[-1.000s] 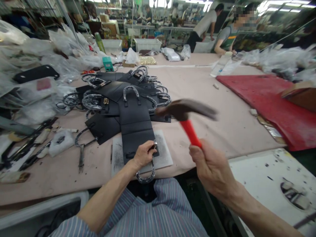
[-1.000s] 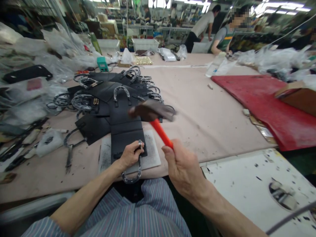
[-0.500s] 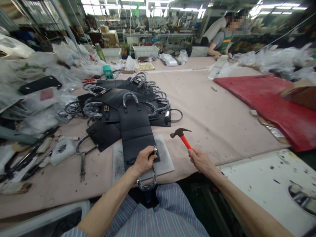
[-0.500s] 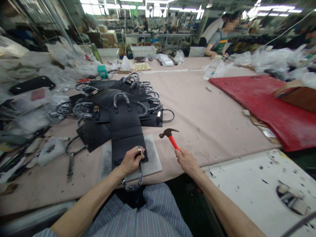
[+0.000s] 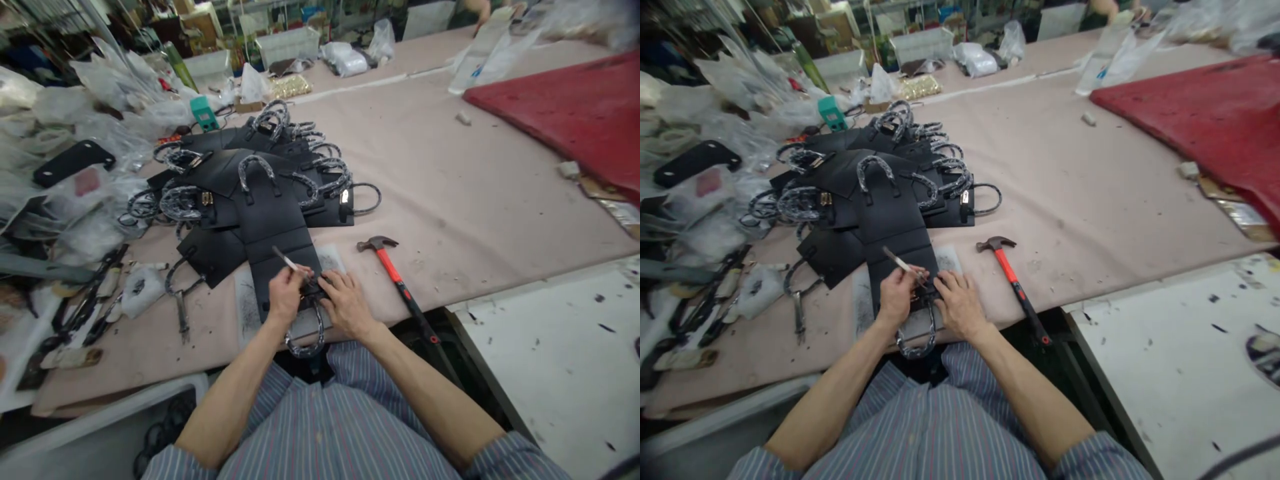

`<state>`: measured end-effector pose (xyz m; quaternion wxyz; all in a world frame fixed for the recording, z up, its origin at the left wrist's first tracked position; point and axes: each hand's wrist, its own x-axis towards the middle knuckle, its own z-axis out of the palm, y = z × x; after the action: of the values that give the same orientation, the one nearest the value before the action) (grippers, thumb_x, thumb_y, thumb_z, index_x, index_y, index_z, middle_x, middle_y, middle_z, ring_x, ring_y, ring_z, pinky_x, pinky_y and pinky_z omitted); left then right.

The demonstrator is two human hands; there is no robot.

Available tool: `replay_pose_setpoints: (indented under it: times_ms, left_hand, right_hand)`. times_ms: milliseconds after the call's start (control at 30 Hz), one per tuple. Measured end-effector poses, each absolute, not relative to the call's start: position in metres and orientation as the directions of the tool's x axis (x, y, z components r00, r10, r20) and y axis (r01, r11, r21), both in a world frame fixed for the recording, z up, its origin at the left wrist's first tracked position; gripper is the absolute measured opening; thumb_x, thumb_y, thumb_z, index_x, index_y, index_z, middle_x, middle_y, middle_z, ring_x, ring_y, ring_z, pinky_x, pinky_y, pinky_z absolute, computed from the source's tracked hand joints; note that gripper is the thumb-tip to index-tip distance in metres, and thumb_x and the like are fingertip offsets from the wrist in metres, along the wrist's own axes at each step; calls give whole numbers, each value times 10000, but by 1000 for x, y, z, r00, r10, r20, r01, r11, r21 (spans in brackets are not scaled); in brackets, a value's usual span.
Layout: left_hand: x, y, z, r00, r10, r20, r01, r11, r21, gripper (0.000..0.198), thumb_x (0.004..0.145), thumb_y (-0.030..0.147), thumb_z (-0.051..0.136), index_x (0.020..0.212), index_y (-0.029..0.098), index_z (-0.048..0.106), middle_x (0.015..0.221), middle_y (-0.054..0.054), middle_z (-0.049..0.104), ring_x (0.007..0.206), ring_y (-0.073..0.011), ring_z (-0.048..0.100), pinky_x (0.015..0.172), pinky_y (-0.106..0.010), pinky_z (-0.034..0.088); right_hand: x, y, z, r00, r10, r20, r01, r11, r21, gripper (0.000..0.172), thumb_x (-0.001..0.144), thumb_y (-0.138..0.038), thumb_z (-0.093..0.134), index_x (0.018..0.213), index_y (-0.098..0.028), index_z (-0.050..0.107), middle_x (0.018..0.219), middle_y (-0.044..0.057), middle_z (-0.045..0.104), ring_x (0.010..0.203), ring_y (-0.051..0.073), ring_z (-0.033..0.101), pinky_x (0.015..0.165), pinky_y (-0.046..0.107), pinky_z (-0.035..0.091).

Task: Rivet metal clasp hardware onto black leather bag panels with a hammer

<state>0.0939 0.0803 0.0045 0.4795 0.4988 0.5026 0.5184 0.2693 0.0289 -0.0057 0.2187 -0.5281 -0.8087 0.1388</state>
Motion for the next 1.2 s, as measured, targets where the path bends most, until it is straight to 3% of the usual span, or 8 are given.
replay_pose_setpoints:
  times_ms: [100, 267, 433, 533, 633, 767, 1033, 1200]
  left_hand:
    - [57, 100, 11, -244, 958, -152, -283, 79, 956, 419, 860, 596, 644, 847, 182, 582, 802, -36, 702, 776, -195, 723, 820, -419, 600]
    - [-46, 85, 27, -400, 906, -140, 347, 292, 891, 363, 831, 514, 676, 739, 167, 624, 685, -19, 644, 669, -185, 641, 668, -300, 537]
    - [-102, 39, 30, -424, 897, -120, 871, 441, 219, 278, 895, 401, 598, 774, 161, 668, 781, -101, 693, 825, -280, 675, 728, -343, 496]
    - [-95, 25, 25, -391, 920, -12, 919, 391, 54, 276, 934, 359, 543, 1003, 139, 695, 1066, -169, 713, 1019, -314, 673, 849, -385, 510]
    - [-78, 24, 24, -321, 945, 68, 941, 310, 132, 281, 948, 326, 528, 1071, 150, 709, 1154, -149, 707, 1084, -289, 663, 937, -379, 500]
    - [-65, 36, 23, -337, 935, -109, 891, 354, 282, 254, 912, 300, 568, 1038, 159, 737, 1051, -117, 759, 992, -267, 703, 871, -346, 522]
    - [-78, 63, 23, -364, 872, -329, 861, 449, 237, 207, 792, 280, 647, 954, 199, 748, 1013, -117, 776, 984, -316, 716, 801, -357, 520]
    - [-86, 67, 16, -312, 887, -340, 880, 405, 249, 193, 779, 230, 618, 933, 201, 729, 989, -116, 773, 978, -314, 719, 795, -355, 523]
  right_hand:
    - [274, 30, -9, -332, 919, 213, 781, 395, -484, 453, 921, -240, 600, 1372, -211, 578, 1471, 135, 544, 1362, 345, 447, 1127, 575, 347]
    - [277, 31, -10, -332, 916, 228, 769, 402, -498, 452, 915, -245, 601, 1365, -200, 586, 1469, 126, 545, 1361, 340, 444, 1121, 546, 364]
    - [277, 30, -20, -351, 892, 284, 760, 449, -470, 430, 944, -277, 566, 1367, -201, 575, 1442, 132, 559, 1340, 347, 460, 1094, 553, 385]
    - [278, 33, -28, -369, 868, 331, 746, 489, -452, 431, 949, -296, 560, 1371, -208, 565, 1408, 131, 573, 1310, 342, 481, 1078, 549, 404]
    - [277, 34, -31, -371, 860, 351, 741, 502, -445, 436, 947, -305, 558, 1373, -215, 564, 1395, 131, 572, 1294, 340, 491, 1079, 550, 411]
    - [275, 32, -29, -365, 866, 341, 748, 491, -446, 449, 944, -307, 557, 1384, -216, 559, 1402, 136, 563, 1291, 338, 492, 1079, 551, 412]
    - [271, 29, -20, -349, 892, 288, 782, 447, -435, 442, 950, -299, 548, 1380, -194, 564, 1414, 142, 554, 1304, 324, 484, 1096, 528, 402]
    - [269, 29, -16, -346, 890, 296, 783, 448, -431, 438, 948, -290, 560, 1375, -190, 566, 1411, 140, 558, 1302, 316, 484, 1105, 517, 398]
